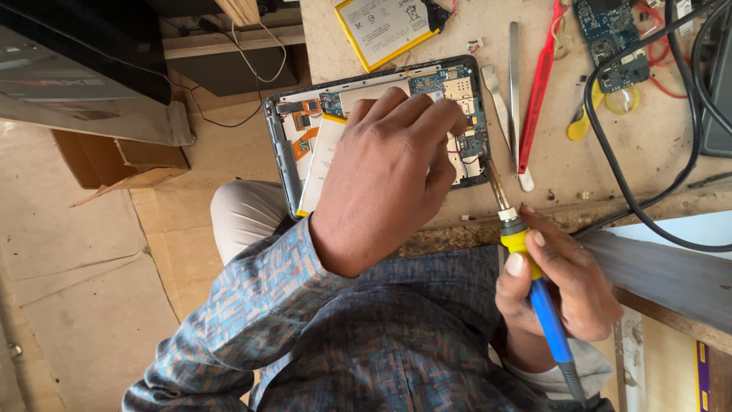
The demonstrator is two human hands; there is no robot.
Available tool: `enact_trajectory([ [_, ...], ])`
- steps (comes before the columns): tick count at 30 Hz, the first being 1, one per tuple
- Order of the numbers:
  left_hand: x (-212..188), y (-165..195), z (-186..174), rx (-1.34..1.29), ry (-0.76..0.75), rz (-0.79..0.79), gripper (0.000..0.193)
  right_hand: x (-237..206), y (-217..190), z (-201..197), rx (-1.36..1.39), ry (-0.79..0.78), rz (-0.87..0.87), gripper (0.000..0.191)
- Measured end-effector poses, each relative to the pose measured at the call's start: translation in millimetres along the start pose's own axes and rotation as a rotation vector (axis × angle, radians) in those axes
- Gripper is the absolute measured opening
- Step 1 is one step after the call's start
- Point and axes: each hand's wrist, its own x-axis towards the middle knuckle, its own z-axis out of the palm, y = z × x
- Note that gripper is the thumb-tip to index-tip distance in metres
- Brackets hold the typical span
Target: The person solders the wire connector of a replacement battery at a workbench using a soldering iron, then carries the battery across the shop to a glass display counter and positions it into an opened tablet next to a phone running a battery test screen.
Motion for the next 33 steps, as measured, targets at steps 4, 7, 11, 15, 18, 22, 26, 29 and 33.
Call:
enact_trajectory([
  [4, 0.6, 0.1, -1.5, -0.012, -0.03, 0.006, 0.014, 2.8, 1.8, -6.7, 0.029, -0.088, -0.005, 0.019],
  [7, 2.7, -0.3, 0.3, 0.007, -0.022, 0.023, 0.016, 4.0, 2.7, -7.1, 0.033, -0.1, 0.003, 0.018],
  [11, 3.6, -1.4, 2.2, 0.025, -0.024, 0.024, 0.013, 6.3, 2.8, -5.6, 0.021, -0.099, 0.001, 0.017],
  [15, 3.2, -3.7, 4.4, 0.033, -0.028, 0.039, 0.013, 9.5, 2.9, -5.3, 0.038, -0.112, -0.009, 0.017],
  [18, 2.7, -4.1, 7.8, 0.02, -0.016, 0.038, 0.013, 10.5, 4.0, -3.4, 0.052, -0.104, -0.019, 0.017],
  [22, 3.1, -5.2, 12.2, 0.007, -0.011, 0.013, 0.014, 10.8, 6.8, -3.3, 0.048, -0.112, -0.019, 0.017],
  [26, 3.9, -6.6, 13.0, 0.007, 0.002, 0.017, 0.014, 10.1, 8.9, -1.7, 0.042, -0.106, -0.013, 0.017],
  [29, 4.0, -6.1, 13.1, 0.004, 0.005, 0.019, 0.014, 9.4, 9.5, -1.1, 0.029, -0.099, -0.021, 0.017],
  [33, 3.6, -5.3, 12.7, 0.004, -0.002, 0.013, 0.014, 7.4, 8.2, -1.8, 0.008, -0.096, -0.005, 0.017],
])
